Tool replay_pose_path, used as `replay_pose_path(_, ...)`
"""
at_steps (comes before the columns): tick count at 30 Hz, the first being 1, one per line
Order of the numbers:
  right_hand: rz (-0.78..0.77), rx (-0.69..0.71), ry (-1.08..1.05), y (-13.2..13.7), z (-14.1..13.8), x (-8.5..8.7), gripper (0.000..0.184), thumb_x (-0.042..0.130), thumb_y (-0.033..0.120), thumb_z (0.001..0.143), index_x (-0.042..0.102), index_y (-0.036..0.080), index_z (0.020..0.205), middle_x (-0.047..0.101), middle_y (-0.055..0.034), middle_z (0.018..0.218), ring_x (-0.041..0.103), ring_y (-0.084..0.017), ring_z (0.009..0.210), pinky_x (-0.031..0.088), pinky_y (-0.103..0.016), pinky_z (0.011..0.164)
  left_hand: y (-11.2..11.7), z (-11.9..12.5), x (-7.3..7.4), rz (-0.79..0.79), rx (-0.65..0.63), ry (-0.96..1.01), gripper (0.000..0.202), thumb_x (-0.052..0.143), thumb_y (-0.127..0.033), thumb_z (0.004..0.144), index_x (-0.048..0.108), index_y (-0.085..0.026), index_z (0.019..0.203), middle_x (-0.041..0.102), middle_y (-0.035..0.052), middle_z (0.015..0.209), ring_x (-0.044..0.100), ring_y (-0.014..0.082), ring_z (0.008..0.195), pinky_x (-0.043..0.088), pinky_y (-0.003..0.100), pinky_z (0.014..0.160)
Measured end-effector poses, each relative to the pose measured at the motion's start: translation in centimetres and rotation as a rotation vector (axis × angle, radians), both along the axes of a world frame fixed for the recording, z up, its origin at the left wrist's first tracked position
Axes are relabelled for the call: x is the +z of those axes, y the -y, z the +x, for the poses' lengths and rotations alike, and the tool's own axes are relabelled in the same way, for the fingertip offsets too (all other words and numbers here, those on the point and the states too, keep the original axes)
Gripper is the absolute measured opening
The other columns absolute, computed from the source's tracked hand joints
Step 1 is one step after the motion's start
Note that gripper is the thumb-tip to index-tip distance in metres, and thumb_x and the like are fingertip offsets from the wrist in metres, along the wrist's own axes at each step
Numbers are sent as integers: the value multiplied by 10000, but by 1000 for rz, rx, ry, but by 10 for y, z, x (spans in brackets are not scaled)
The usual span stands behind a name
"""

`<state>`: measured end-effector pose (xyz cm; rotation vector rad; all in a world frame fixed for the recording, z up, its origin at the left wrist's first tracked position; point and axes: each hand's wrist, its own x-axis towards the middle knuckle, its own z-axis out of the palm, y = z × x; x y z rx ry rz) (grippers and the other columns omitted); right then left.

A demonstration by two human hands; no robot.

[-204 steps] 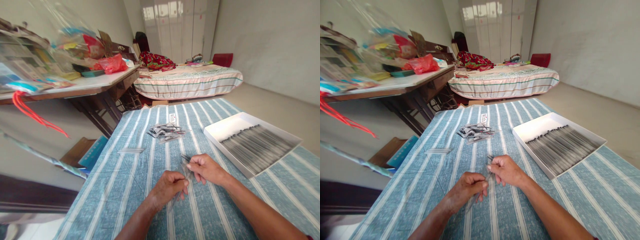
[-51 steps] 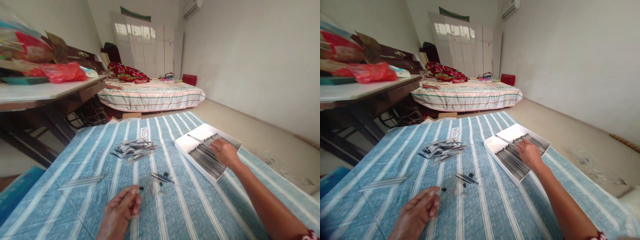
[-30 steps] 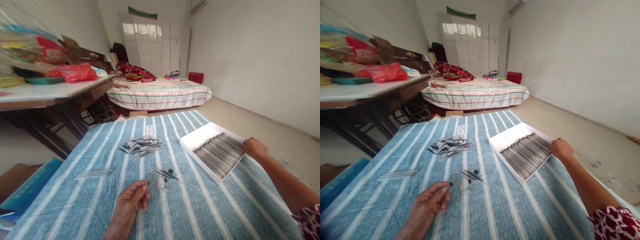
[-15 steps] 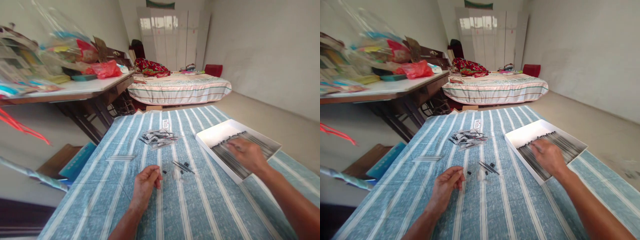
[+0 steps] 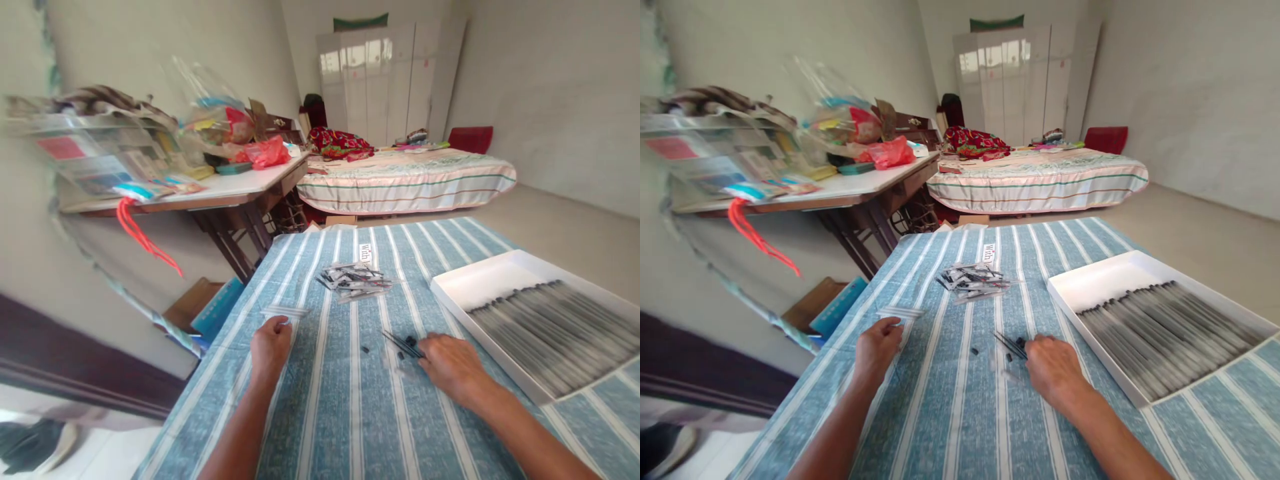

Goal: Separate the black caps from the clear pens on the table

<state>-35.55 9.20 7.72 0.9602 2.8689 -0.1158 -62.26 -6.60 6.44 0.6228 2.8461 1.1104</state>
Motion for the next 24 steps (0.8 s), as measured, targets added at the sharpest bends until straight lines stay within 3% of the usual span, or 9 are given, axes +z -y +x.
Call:
replay_pose_path(3, 21, 23, 19, 0, 2, -3, 246, 420, 102, 785, 657, 159, 748, 667, -93, 805, 627, -238, 779, 411, -277, 618, 0, -12, 4, -205, -23, -105, 288, 469, -214, 717, 645, -164, 940, 661, 88, 821, 613, 248, 818, 452, 320, 714)
replay_pose_path(6, 49, 44, 14, 4, 2, -1, 289, 388, 31, 768, 653, 145, 747, 667, -104, 801, 629, -234, 767, 413, -275, 617, -4, -15, 7, -382, -87, -174, 334, 457, -222, 733, 632, -192, 1017, 639, 105, 910, 596, 276, 849, 444, 346, 711)
replay_pose_path(12, 105, 42, 20, 11, -1, -1, 368, 398, -52, 699, 614, 126, 938, 667, -108, 832, 628, -228, 754, 422, -270, 614, -13, -22, 17, -616, -257, -287, 301, 444, -230, 767, 635, -220, 1000, 570, 121, 1016, 546, 287, 956, 431, 346, 731)
replay_pose_path(19, 141, 43, 10, 14, -5, -6, 309, 398, -33, 726, 653, 119, 813, 671, -124, 812, 637, -225, 715, 431, -269, 595, -26, -30, 30, -759, -445, -263, 166, 506, -173, 778, 621, -154, 896, 589, 95, 979, 570, 230, 907, 425, 371, 776)
replay_pose_path(22, 122, 36, 5, 11, -4, -4, 304, 410, -32, 715, 657, 131, 787, 677, -110, 803, 643, -215, 724, 433, -260, 607, -28, -25, 34, -756, -479, -231, 130, 529, -205, 792, 604, -133, 869, 604, 76, 951, 561, 208, 906, 410, 409, 816)
replay_pose_path(24, 94, 32, 13, 7, -1, -1, 294, 418, -28, 715, 653, 136, 781, 680, -109, 805, 647, -212, 736, 429, -254, 609, -27, -17, 39, -719, -499, -214, 84, 541, -152, 753, 615, -131, 788, 615, 100, 908, 562, 245, 908, 395, 431, 818)
